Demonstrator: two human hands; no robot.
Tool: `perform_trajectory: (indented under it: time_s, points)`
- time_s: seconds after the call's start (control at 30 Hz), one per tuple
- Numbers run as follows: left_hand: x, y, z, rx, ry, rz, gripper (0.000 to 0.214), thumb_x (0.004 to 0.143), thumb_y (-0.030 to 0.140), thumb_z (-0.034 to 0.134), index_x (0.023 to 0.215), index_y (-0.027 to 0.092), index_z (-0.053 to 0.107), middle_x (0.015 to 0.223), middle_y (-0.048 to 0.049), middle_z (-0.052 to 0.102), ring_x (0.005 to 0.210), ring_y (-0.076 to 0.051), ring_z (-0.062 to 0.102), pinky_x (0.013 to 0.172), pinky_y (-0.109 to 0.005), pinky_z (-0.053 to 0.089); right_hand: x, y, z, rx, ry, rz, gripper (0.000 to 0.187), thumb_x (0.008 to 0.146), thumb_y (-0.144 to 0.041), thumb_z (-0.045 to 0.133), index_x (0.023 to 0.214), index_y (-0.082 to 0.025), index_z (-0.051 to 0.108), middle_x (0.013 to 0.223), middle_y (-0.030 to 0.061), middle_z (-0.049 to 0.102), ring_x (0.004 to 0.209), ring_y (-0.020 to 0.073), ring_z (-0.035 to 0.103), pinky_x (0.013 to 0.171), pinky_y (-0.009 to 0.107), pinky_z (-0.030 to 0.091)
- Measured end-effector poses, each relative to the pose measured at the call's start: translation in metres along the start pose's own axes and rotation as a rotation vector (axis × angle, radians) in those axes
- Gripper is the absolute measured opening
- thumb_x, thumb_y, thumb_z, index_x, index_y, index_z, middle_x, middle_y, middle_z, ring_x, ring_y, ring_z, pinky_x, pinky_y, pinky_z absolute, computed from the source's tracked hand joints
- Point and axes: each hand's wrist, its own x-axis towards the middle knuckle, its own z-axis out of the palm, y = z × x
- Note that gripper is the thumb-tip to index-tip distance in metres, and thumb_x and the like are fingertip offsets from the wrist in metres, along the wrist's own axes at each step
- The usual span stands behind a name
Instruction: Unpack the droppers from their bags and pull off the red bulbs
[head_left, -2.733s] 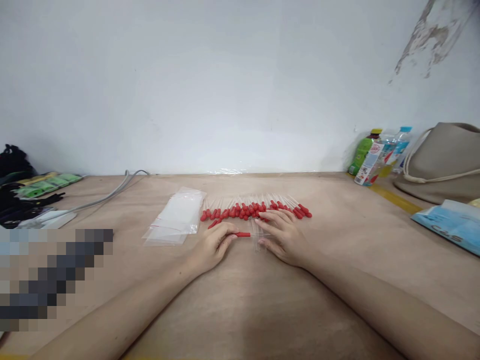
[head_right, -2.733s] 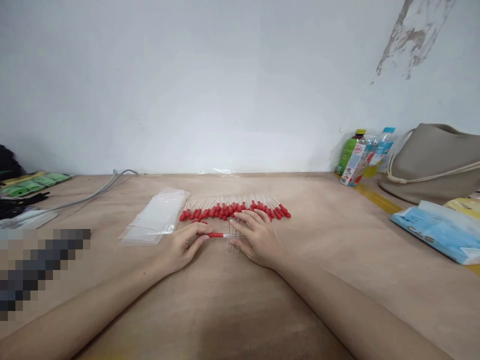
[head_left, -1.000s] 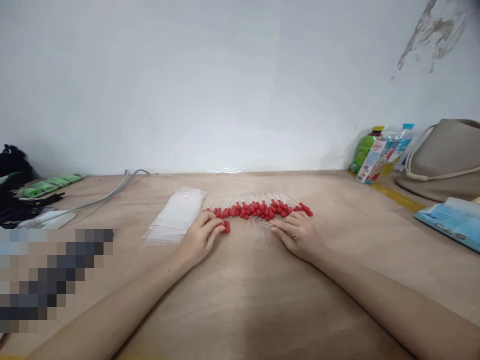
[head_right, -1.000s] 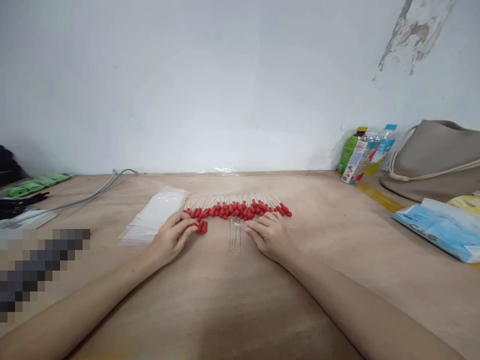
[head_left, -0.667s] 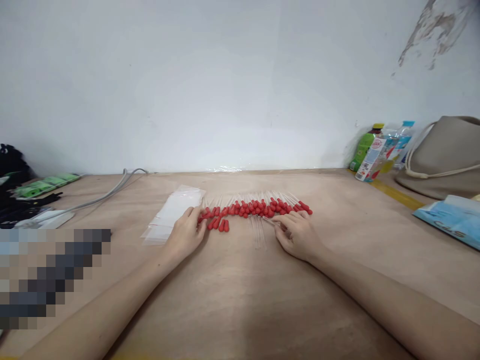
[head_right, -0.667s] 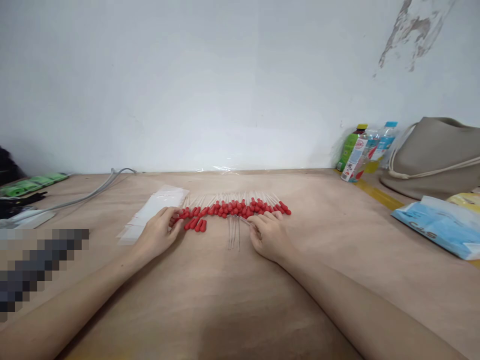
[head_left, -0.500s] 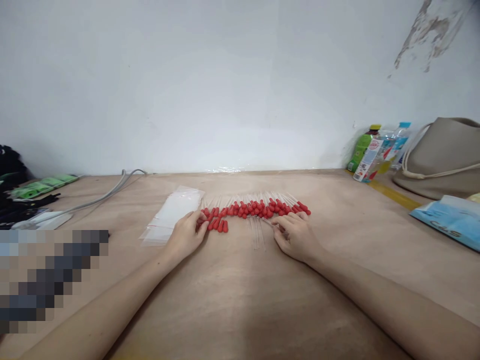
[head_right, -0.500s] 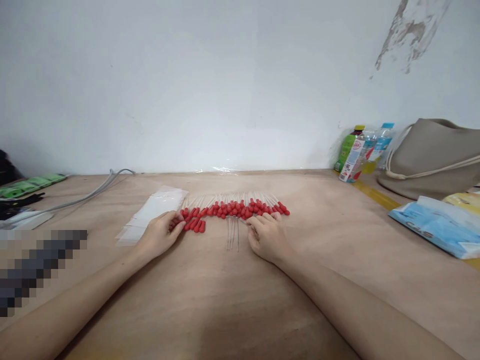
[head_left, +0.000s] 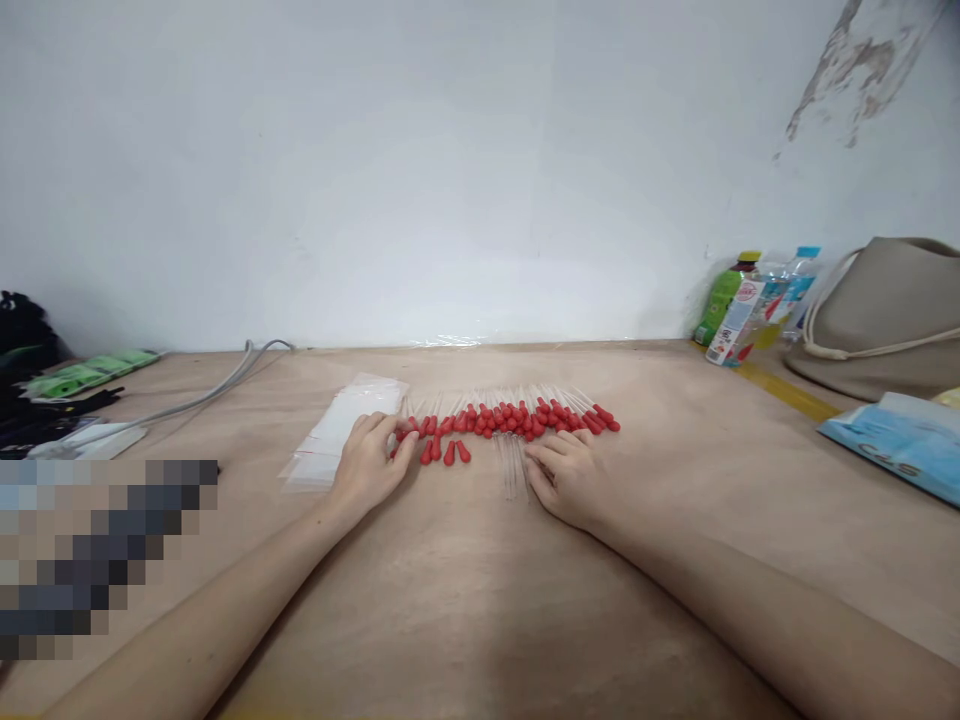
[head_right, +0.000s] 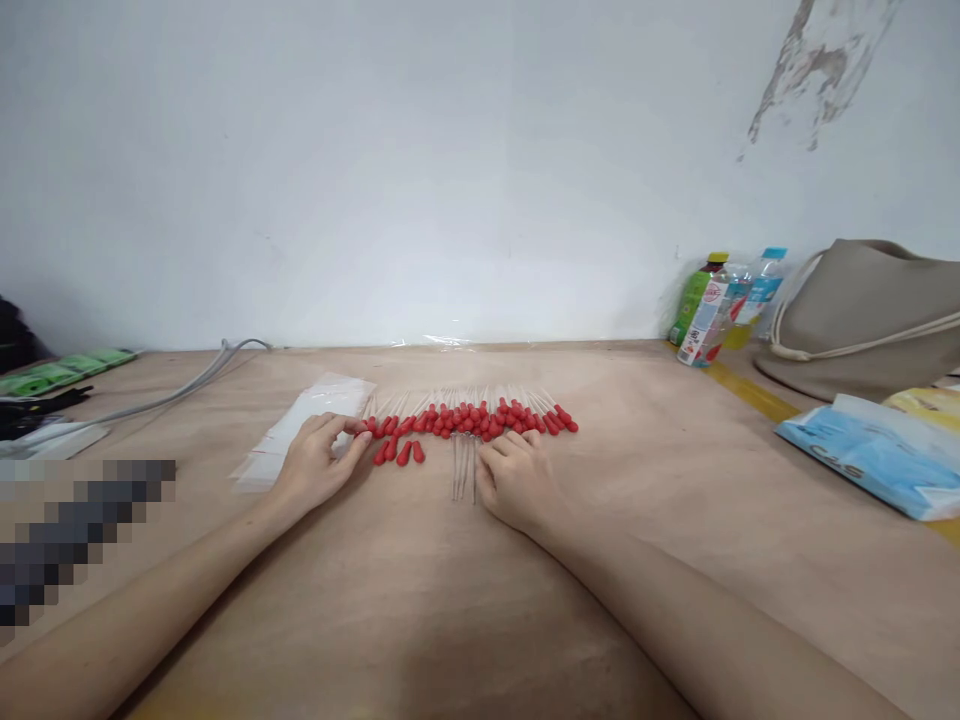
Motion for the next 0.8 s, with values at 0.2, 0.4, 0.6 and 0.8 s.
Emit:
perform_trajectory:
  time_s: [0.2, 0.4, 0.6, 0.8]
  points:
    - [0.016, 0.014, 0.004, 0.037, -0.052, 0.057, 0.016, 0.078, 0.030, 0.050, 0.075, 0.020, 0.062, 0.079, -0.0041, 0.056, 0.080, -0.021, 0.049, 0.074, -0.034, 0.039, 0.002, -0.005, -0.008, 0.066, -0.126, 0.016, 0.022, 0.080, -0.035, 0.049, 0.081, -0.019, 0.063, 0.074, 0.0044, 0.059, 0.075, 0.0171, 0.050, 0.074, 0.033, 0.030]
    - [0.044, 0.036, 0.024, 0.020, -0.123, 0.055, 0.022, 0.076, 0.039, 0.052, 0.075, 0.019, 0.063, 0.080, -0.0052, 0.055, 0.083, -0.022, 0.049, 0.079, -0.037, 0.039, 0.004, -0.001, -0.008, 0.091, -0.159, 0.053, 0.027, 0.087, -0.033, 0.039, 0.101, -0.020, 0.059, 0.084, 0.0044, 0.059, 0.081, 0.0172, 0.050, 0.075, 0.033, 0.030]
    - [0.061, 0.052, 0.034, 0.013, -0.271, -0.112, 0.035, 0.073, 0.053, 0.051, 0.070, 0.020, 0.064, 0.087, -0.0077, 0.056, 0.094, -0.027, 0.047, 0.083, -0.042, 0.037, 0.004, 0.001, -0.006, 0.096, -0.106, 0.085, 0.026, 0.089, -0.028, 0.037, 0.096, -0.021, 0.060, 0.084, 0.0034, 0.061, 0.082, 0.0167, 0.051, 0.076, 0.033, 0.029]
    - [0.064, 0.050, 0.038, -0.098, -0.204, -0.271, 0.024, 0.070, 0.039, 0.056, 0.059, 0.018, 0.062, 0.083, -0.0076, 0.058, 0.092, -0.027, 0.050, 0.084, -0.038, 0.038, 0.005, 0.000, -0.006, 0.120, -0.085, 0.102, 0.026, 0.089, -0.029, 0.036, 0.091, -0.020, 0.061, 0.081, 0.0032, 0.061, 0.082, 0.0169, 0.051, 0.076, 0.033, 0.030]
